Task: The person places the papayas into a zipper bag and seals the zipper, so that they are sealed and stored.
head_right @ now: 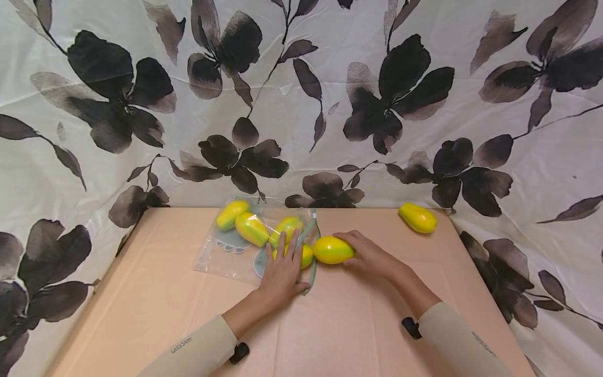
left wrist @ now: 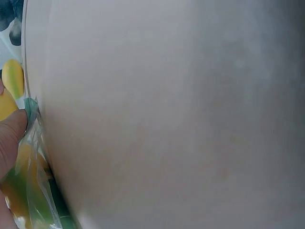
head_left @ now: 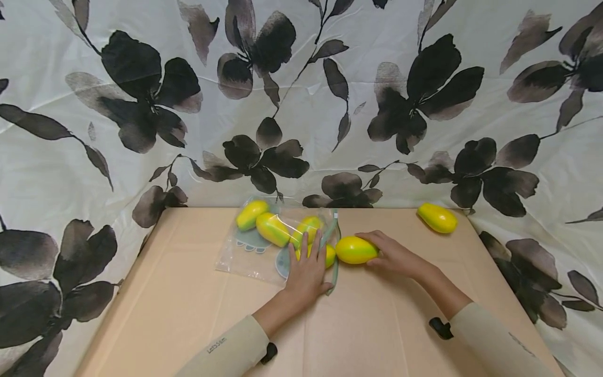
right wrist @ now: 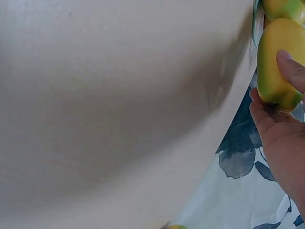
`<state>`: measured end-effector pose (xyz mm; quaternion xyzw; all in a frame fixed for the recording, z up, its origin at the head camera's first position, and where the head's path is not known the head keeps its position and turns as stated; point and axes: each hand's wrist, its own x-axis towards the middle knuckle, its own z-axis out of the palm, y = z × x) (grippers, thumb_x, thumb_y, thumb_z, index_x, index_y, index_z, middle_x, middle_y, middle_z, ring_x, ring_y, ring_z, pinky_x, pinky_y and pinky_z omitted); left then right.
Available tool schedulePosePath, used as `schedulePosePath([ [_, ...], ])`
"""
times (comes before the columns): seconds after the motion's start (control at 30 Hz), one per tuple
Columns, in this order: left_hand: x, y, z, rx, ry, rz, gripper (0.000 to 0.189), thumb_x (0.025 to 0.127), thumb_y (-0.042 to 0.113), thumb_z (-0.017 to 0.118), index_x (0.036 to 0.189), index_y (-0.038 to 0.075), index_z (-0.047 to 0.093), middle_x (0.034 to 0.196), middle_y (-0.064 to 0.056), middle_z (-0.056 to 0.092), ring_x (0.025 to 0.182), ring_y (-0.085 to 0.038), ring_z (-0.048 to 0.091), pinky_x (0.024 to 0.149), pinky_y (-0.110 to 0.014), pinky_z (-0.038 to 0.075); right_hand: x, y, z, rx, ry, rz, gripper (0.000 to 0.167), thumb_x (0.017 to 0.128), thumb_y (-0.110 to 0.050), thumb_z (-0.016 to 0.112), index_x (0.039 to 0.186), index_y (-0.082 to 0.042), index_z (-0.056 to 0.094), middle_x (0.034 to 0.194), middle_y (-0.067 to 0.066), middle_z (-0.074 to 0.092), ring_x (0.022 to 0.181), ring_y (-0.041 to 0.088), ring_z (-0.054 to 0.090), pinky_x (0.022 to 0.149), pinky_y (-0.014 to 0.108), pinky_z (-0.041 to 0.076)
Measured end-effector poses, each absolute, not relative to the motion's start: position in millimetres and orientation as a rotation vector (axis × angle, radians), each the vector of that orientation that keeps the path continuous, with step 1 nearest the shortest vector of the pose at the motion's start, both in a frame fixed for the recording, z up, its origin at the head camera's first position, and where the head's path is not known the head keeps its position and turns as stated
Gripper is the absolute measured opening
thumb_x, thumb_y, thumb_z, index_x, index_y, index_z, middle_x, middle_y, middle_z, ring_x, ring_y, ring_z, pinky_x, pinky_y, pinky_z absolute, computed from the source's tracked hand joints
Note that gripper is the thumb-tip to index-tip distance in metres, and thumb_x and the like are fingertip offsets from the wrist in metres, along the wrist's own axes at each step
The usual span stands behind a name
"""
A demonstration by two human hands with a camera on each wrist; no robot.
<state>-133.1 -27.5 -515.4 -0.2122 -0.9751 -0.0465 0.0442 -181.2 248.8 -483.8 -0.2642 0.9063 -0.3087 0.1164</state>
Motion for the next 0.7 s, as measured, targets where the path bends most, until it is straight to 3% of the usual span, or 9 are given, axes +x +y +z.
schedulePosePath([
  [0.7,-133,-27,-514,-0.681,-2.893,-0.005,0.118,0.073,0.069,0.082,0.162,0.01,0.033,0.174,-0.014,0.009,0.158,-0.047,0.015,0.114,-0.077,0.025,-184,223,-483,-0.935,2.553,-0.837,0.071,0.091,-0.017,0.078,0.154,-0.009,0.046,0.136,0.014,0.061,0.123,0.031,0.059,0.106,0.054,0.049],
])
